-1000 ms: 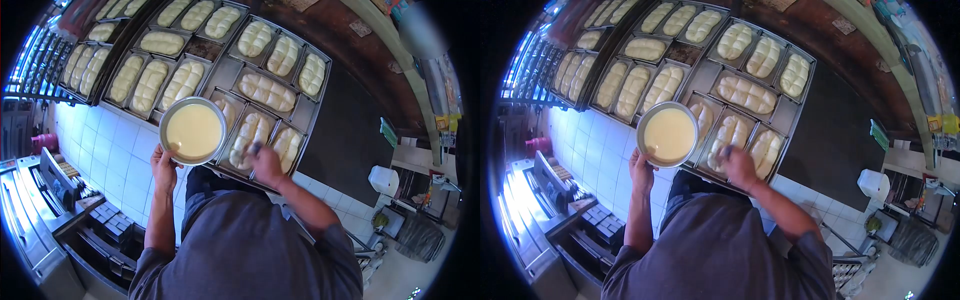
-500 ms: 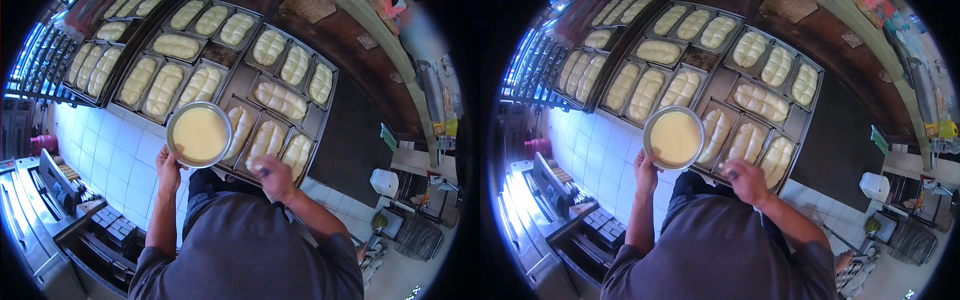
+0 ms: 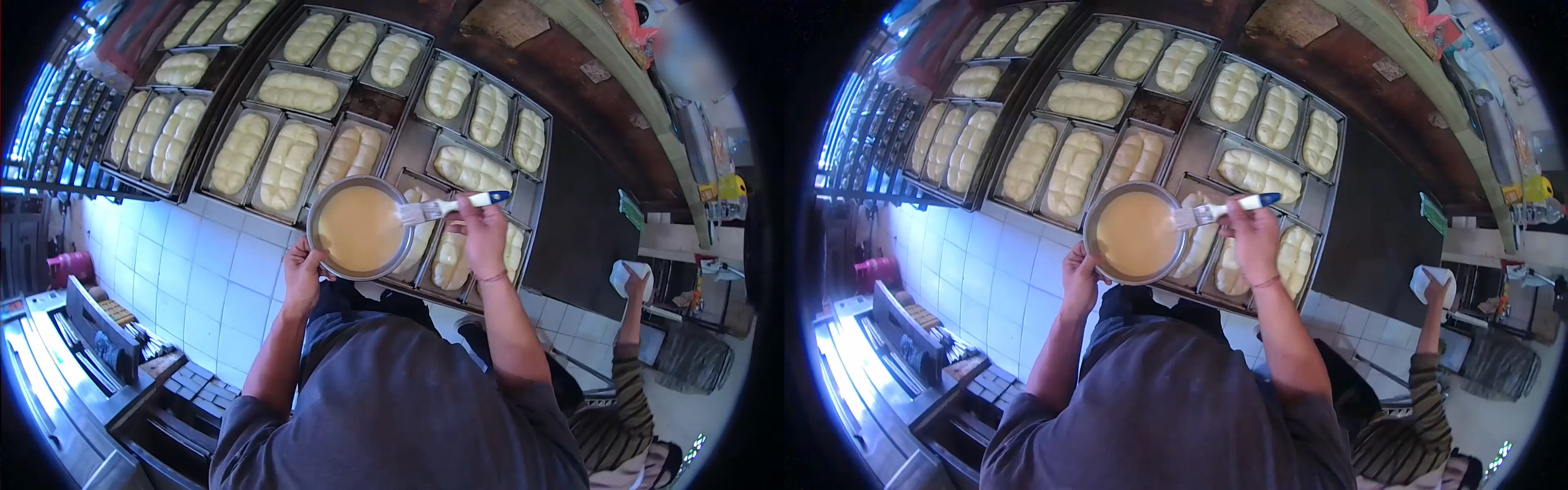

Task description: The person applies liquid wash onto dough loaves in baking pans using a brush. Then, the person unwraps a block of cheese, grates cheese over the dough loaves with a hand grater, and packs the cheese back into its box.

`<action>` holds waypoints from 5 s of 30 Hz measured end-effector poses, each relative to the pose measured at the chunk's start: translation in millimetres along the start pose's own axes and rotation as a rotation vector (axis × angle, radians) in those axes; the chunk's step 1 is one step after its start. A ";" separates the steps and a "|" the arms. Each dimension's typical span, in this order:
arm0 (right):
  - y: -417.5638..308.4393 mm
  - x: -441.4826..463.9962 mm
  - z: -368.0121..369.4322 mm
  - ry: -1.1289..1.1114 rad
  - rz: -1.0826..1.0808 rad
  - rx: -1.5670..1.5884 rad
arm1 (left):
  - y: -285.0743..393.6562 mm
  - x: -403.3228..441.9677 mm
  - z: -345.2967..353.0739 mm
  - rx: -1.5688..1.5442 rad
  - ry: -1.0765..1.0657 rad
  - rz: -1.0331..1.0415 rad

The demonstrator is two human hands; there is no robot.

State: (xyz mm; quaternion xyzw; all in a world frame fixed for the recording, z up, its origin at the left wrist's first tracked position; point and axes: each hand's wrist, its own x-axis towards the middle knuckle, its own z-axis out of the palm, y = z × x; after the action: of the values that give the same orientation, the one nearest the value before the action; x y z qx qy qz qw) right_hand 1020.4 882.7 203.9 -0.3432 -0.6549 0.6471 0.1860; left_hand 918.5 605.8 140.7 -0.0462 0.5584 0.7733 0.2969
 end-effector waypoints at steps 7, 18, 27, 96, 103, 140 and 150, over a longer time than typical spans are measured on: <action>52.6 -15.2 -51.4 -0.246 0.342 0.064 | 20.5 20.8 -17.0 0.029 -0.043 -0.031; 53.5 2.9 -12.6 -0.299 -0.595 -0.992 | 26.2 20.5 -10.3 0.012 0.017 0.026; 91.7 33.5 9.9 -0.216 -0.065 -0.537 | 24.3 -0.1 1.3 -0.034 0.185 0.077; -3.6 -42.1 469.8 -0.444 0.312 -1.020 | 407.9 435.6 -649.9 -0.244 0.365 0.207; -10.1 -46.5 475.8 -0.401 0.343 -1.033 | 374.0 470.5 -673.3 -0.166 0.476 0.149; -344.1 365.5 -71.2 0.697 -0.616 -1.283 | 178.0 46.0 -54.9 0.534 0.050 0.300; -343.1 365.0 -82.6 0.558 -0.472 -1.289 | 142.2 28.3 1.2 0.590 0.011 0.239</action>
State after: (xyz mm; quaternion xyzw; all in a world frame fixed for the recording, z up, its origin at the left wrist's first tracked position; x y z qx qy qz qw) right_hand 751.8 1219.2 473.0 -0.3859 -0.8898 -0.0342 0.2413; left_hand 823.1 589.9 248.7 0.1034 0.7618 0.6069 0.2016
